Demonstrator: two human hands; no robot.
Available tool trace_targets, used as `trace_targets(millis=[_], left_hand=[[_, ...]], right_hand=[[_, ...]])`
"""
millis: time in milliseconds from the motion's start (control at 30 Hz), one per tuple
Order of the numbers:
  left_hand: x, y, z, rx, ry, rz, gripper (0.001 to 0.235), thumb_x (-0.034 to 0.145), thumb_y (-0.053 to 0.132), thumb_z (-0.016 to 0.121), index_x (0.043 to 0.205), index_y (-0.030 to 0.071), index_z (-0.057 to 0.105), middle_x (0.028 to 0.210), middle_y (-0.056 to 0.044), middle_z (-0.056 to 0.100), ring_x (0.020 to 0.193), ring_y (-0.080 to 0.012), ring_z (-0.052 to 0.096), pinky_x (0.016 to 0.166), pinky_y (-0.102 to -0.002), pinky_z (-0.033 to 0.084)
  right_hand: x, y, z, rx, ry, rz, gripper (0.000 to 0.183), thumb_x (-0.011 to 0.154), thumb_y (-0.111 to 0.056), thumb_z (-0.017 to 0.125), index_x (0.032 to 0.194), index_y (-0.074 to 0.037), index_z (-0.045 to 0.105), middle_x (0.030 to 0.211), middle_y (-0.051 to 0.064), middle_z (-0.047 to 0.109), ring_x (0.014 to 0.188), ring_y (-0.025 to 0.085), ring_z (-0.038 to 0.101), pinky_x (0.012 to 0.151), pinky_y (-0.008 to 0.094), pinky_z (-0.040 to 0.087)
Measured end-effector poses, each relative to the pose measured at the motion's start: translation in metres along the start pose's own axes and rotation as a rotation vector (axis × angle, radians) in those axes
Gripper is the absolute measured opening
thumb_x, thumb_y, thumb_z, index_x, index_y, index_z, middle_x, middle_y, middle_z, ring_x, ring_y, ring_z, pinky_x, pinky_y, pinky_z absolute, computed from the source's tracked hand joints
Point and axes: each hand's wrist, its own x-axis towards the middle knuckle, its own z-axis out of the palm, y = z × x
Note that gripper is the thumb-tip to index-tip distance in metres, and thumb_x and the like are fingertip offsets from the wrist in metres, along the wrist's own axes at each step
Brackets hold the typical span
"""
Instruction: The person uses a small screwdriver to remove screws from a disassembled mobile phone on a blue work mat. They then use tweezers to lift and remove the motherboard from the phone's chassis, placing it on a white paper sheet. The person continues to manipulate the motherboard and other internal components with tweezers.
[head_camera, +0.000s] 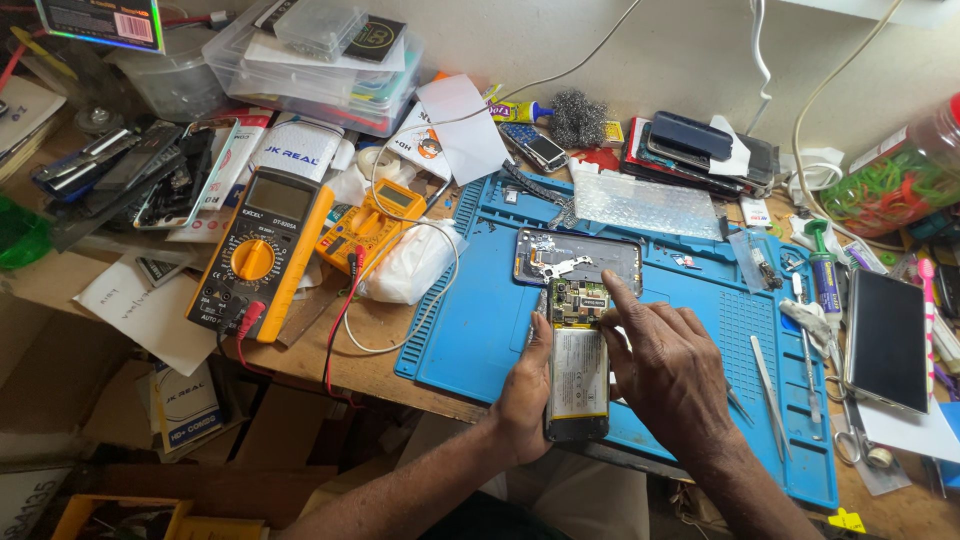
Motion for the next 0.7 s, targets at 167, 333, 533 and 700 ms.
trace_targets(millis=[167, 333, 533, 700], left_hand=[[0.000, 0.002, 0.003, -0.009, 0.024, 0.003, 0.079, 0.106, 0.069, 0.017, 0.147, 0.008, 0.045, 0.128, -0.011, 0.061, 0.119, -0.0236, 0.064, 0.103, -0.044, 0.056], [0.001, 0.005, 0.008, 0.038, -0.014, 0.008, 0.078, 0.104, 0.068, 0.015, 0.149, 0.011, 0.043, 0.130, -0.011, 0.059, 0.123, -0.0249, 0.062, 0.106, -0.047, 0.054], [0.002, 0.003, 0.005, 0.027, -0.007, 0.009, 0.080, 0.106, 0.068, 0.015, 0.151, 0.010, 0.043, 0.132, -0.010, 0.060, 0.122, -0.0247, 0.062, 0.105, -0.046, 0.054], [0.001, 0.002, 0.004, -0.050, -0.107, 0.024, 0.081, 0.109, 0.069, 0.015, 0.148, 0.004, 0.043, 0.129, -0.014, 0.060, 0.120, -0.0285, 0.064, 0.102, -0.046, 0.056]], right_hand=[[0.004, 0.007, 0.000, 0.057, -0.098, 0.015, 0.076, 0.084, -0.009, 0.073, 0.153, -0.007, 0.040, 0.098, 0.005, 0.073, 0.091, 0.024, 0.066, 0.082, 0.042, 0.049], [0.009, 0.017, 0.002, 0.113, -0.184, 0.036, 0.084, 0.081, -0.003, 0.068, 0.156, -0.007, 0.031, 0.102, 0.011, 0.069, 0.093, 0.029, 0.061, 0.085, 0.047, 0.048], [0.002, 0.019, 0.003, 0.154, -0.193, 0.054, 0.088, 0.077, -0.002, 0.068, 0.157, -0.008, 0.032, 0.100, 0.012, 0.066, 0.091, 0.028, 0.060, 0.085, 0.047, 0.048], [-0.005, 0.015, 0.004, 0.162, 0.031, 0.005, 0.073, 0.084, -0.006, 0.071, 0.151, -0.008, 0.042, 0.108, 0.010, 0.070, 0.101, 0.028, 0.064, 0.090, 0.045, 0.049]])
